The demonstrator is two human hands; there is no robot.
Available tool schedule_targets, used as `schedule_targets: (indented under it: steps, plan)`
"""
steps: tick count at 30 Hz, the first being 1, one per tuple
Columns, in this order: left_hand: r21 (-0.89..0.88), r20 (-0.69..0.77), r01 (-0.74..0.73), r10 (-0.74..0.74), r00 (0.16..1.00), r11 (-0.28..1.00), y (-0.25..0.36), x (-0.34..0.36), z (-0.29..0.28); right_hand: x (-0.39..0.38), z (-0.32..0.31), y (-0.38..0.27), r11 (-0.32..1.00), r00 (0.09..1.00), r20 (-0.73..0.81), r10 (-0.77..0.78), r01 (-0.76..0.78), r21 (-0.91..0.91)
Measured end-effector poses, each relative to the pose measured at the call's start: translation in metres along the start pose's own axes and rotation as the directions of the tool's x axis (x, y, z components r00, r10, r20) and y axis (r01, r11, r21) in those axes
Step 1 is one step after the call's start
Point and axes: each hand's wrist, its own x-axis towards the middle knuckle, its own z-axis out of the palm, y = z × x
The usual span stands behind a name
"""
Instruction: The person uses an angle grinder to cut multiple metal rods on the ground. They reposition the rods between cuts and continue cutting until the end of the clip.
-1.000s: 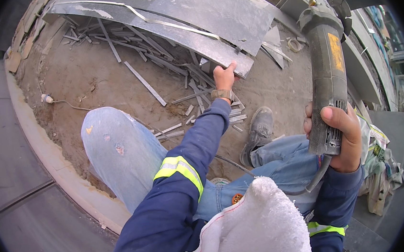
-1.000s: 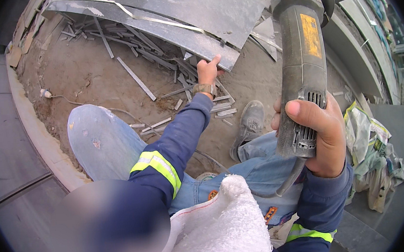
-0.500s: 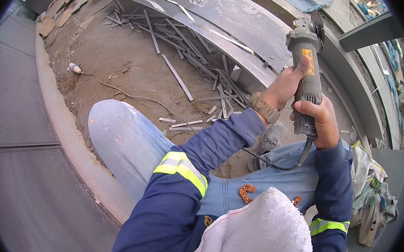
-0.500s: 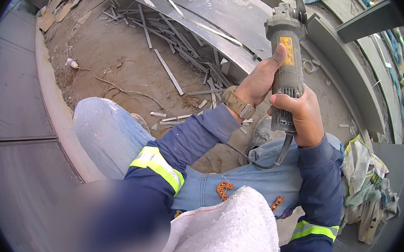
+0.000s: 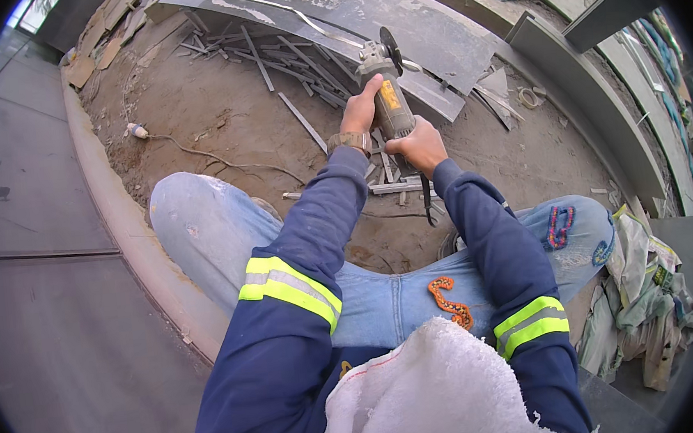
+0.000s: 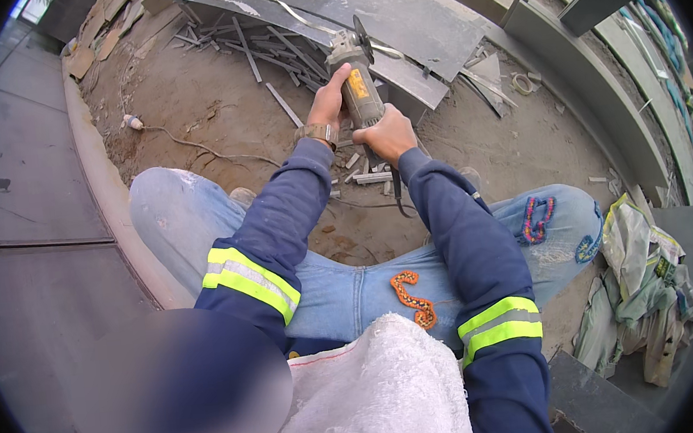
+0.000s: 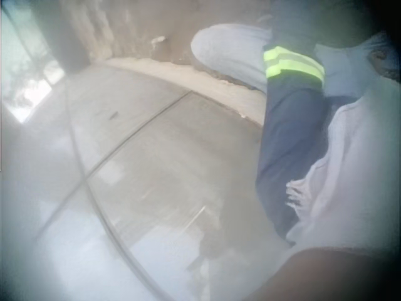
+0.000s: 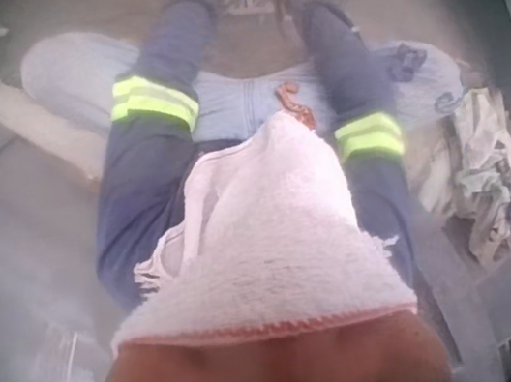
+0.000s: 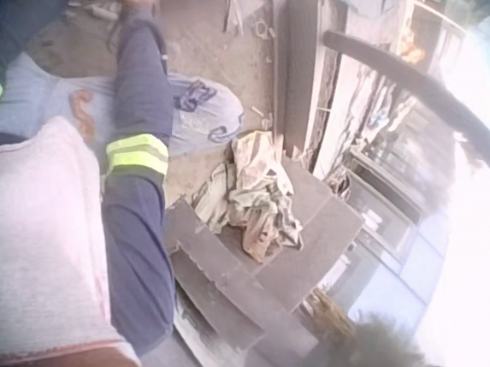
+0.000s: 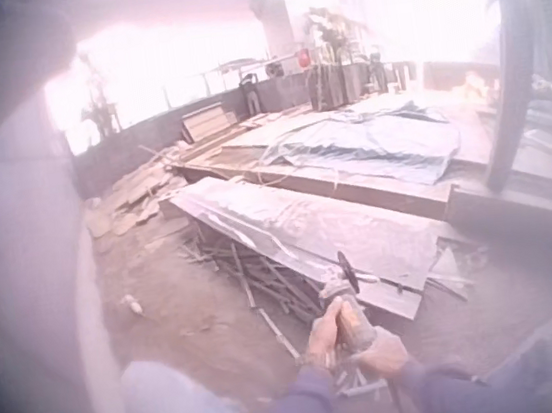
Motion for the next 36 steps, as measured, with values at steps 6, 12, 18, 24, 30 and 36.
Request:
schedule_targets:
  steps: [6,12,18,24,30,36]
  plan:
    - [-0.278,-0.242,-0.009,-0.061,0.968,0.960,-0.056,-0.005,-0.049,0.004,0.038,0.001,0.909,0.967,0.246,0.064,0.045,-0.414]
    - [-0.128,-0.337,-0.198,0.145,0.930,0.972,-0.049,0.003,-0.071,0.017,0.052,-0.016,0.939,0.958,0.287,0.030,0.071,-0.336]
    - [-0.033,-0.360,-0.123,0.103,0.927,0.992,-0.034,-0.004,-0.079,0.019,0.065,-0.009,0.976,0.963,0.269,0.026,0.034,-0.214]
    - [-0.044,-0.339,-0.073,0.054,0.939,0.996,-0.043,-0.006,-0.075,0.020,0.073,0.011,0.985,0.957,0.277,0.082,-0.035,-0.170]
    - [-0.004,-0.290,-0.063,0.059,0.955,0.998,-0.049,-0.004,-0.078,0.025,0.072,0.023,0.993,0.920,0.377,0.107,-0.083,-0.080]
    - [-0.073,-0.283,-0.046,0.023,0.959,0.996,-0.058,-0.016,-0.070,0.025,0.069,0.036,0.990,0.887,0.443,0.134,-0.101,-0.096]
